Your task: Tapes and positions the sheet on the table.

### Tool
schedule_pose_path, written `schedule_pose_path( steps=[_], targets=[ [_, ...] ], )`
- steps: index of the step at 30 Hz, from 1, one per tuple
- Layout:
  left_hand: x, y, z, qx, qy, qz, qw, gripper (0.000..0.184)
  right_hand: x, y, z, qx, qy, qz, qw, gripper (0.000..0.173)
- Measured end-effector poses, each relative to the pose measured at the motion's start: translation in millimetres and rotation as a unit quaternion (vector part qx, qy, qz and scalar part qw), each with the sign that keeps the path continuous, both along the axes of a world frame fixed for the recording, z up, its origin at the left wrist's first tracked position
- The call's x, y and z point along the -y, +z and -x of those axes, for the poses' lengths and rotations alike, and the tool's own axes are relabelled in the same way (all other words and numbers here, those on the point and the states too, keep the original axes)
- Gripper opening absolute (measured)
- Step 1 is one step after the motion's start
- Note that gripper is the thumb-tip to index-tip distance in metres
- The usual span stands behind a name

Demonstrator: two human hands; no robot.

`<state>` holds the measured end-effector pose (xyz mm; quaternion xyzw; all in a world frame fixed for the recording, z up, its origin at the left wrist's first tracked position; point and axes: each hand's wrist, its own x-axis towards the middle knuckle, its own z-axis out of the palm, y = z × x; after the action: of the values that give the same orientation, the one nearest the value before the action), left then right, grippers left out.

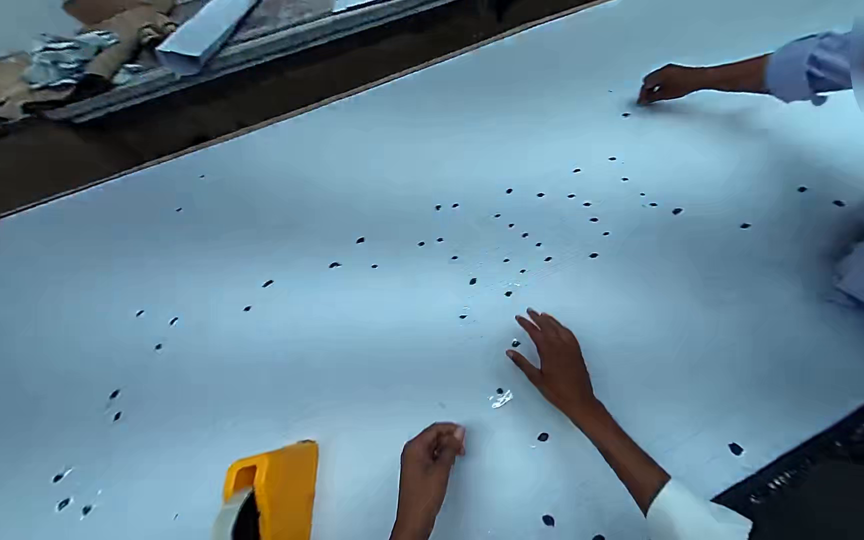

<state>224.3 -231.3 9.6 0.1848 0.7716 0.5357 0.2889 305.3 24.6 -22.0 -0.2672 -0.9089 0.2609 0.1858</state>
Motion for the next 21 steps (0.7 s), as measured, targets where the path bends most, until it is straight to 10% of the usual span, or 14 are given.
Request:
schedule_pose_path(
  steps=[4, 11, 16, 21],
  targets=[
    [-173.1, 4.9, 43.4, -0.057, -0.123, 0.057, 0.989, 0.023, -85.2, -31.3, -30.0, 0.098, -0.056, -0.027, 0.993, 0.067],
    [-366.9, -22.0, 92.7, -0.091, -0.115, 0.145, 0.979, 0.045, -87.4, -57.2, -57.9, 0.112, -0.061, -0.067, 0.99, 0.063],
    [-381.8, -2.6, 91.7, -0.185, -0.165, 0.356, 0.901, 0.048, -87.5, -59.0, -57.3, 0.125, -0.06, -0.058, 0.989, 0.063],
    [-281.6, 14.8, 52.6, -0.182, -0.18, 0.293, 0.921, 0.037, -93.0, -59.1, -66.7, 0.08, -0.058, -0.075, 0.992, 0.064]
  ],
)
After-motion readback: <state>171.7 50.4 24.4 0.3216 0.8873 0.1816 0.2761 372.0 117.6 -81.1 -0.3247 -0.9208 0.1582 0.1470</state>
